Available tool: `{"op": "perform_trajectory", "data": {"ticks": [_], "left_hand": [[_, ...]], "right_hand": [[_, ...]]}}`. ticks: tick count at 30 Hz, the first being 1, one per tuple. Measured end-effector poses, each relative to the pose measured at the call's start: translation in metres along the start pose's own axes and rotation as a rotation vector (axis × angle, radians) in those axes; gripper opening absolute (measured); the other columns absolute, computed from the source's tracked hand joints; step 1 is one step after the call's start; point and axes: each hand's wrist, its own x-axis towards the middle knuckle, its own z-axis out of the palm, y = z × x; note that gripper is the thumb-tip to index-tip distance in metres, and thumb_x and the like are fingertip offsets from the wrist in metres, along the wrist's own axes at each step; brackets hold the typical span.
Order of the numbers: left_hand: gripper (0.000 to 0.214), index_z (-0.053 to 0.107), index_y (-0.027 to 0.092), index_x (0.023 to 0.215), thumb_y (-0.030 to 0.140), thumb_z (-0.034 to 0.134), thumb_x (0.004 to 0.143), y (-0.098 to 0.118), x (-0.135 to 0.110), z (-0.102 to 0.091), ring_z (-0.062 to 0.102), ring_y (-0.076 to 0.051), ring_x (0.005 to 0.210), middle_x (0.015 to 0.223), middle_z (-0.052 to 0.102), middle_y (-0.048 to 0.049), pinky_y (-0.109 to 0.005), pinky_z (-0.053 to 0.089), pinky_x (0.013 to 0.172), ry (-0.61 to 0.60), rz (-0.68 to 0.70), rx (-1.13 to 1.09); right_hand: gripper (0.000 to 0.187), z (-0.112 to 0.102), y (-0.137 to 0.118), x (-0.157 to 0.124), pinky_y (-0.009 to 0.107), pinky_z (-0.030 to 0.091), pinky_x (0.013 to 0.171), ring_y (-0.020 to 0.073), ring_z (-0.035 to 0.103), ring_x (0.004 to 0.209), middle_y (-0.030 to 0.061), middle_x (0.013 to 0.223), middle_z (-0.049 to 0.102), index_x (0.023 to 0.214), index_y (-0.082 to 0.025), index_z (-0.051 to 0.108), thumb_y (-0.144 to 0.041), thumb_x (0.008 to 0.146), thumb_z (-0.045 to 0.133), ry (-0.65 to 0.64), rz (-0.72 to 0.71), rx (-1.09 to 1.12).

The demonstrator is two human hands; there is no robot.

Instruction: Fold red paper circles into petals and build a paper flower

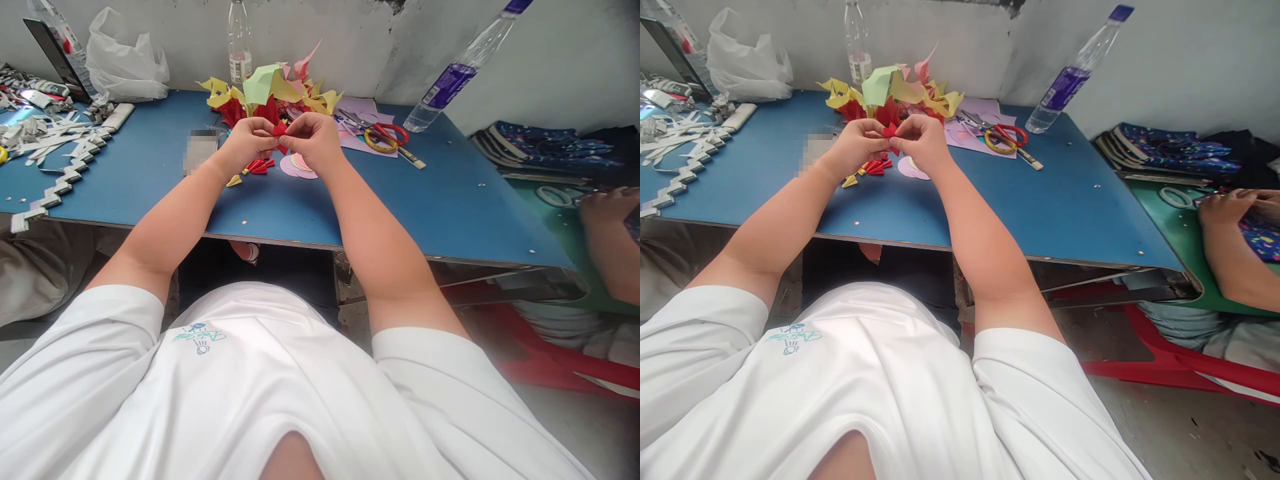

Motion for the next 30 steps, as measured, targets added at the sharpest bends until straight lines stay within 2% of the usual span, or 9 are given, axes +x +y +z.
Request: {"op": "perform_trajectory", "data": {"ticks": [4, 9, 13, 18, 23, 27, 30], "left_hand": [[0.031, 0.078, 0.031, 0.098, 0.015, 0.104, 0.092, 0.003, -0.004, 0.002, 0.071, -0.022, 0.088, 0.084, 0.078, 0.0024, -0.044, 0.056, 0.098, 0.023, -0.005, -0.016], [0.032, 0.078, 0.031, 0.098, 0.024, 0.108, 0.087, 0.002, -0.002, 0.002, 0.079, -0.03, 0.106, 0.083, 0.075, -0.0016, -0.045, 0.056, 0.098, 0.068, 0.023, 0.054], [0.029, 0.075, 0.032, 0.092, 0.03, 0.103, 0.085, -0.003, 0.005, 0.0, 0.073, -0.025, 0.092, 0.085, 0.081, -0.0007, -0.045, 0.058, 0.1, 0.052, 0.062, 0.086], [0.031, 0.079, 0.042, 0.089, 0.047, 0.109, 0.081, -0.009, 0.009, -0.005, 0.076, -0.03, 0.099, 0.085, 0.079, 0.0014, -0.051, 0.061, 0.107, 0.072, 0.09, 0.104], [0.037, 0.083, 0.04, 0.1, 0.045, 0.111, 0.076, -0.013, 0.01, -0.008, 0.077, -0.028, 0.101, 0.089, 0.083, 0.0018, -0.05, 0.061, 0.108, 0.014, 0.085, 0.119], [0.035, 0.08, 0.043, 0.087, 0.047, 0.111, 0.073, -0.014, 0.011, -0.006, 0.079, -0.034, 0.106, 0.084, 0.082, 0.0, -0.055, 0.062, 0.105, 0.015, 0.072, 0.149], [0.037, 0.076, 0.043, 0.077, 0.052, 0.111, 0.07, -0.014, 0.013, -0.005, 0.077, -0.034, 0.107, 0.086, 0.084, -0.0009, -0.056, 0.061, 0.104, -0.004, 0.11, 0.146]], "right_hand": [[0.1, -0.002, 0.001, 0.001, 0.056, 0.063, 0.093, 0.0229, 0.061, 0.084, -0.0001, 0.089, 0.079, 0.086, -0.037, 0.066, -0.121, 0.046, 0.104, 0.025, -0.004, 0.01], [0.102, -0.006, 0.007, 0.006, 0.052, 0.059, 0.089, 0.0215, 0.056, 0.084, -0.0024, 0.088, 0.074, 0.088, -0.038, 0.058, -0.117, 0.047, 0.107, 0.044, 0.009, -0.005], [0.102, -0.006, 0.006, 0.008, 0.056, 0.059, 0.085, 0.0241, 0.062, 0.079, -0.0029, 0.081, 0.072, 0.085, -0.039, 0.05, -0.116, 0.051, 0.107, 0.018, 0.002, 0.032], [0.1, -0.002, 0.001, 0.006, 0.056, 0.061, 0.081, 0.023, 0.063, 0.074, -0.0054, 0.079, 0.074, 0.096, -0.039, 0.057, -0.108, 0.045, 0.11, 0.029, 0.109, 0.079], [0.097, -0.003, -0.001, 0.003, 0.052, 0.059, 0.084, 0.024, 0.065, 0.08, -0.0066, 0.079, 0.074, 0.1, -0.04, 0.059, -0.1, 0.048, 0.115, 0.036, 0.078, 0.035], [0.086, -0.006, -0.007, 0.0, 0.05, 0.057, 0.089, 0.0259, 0.068, 0.087, -0.0073, 0.082, 0.078, 0.098, -0.04, 0.06, -0.083, 0.055, 0.121, 0.042, 0.081, 0.03], [0.088, -0.004, -0.006, 0.0, 0.049, 0.058, 0.088, 0.0241, 0.068, 0.088, -0.0078, 0.083, 0.076, 0.101, -0.039, 0.061, -0.086, 0.056, 0.12, 0.035, 0.07, 0.06]]}}
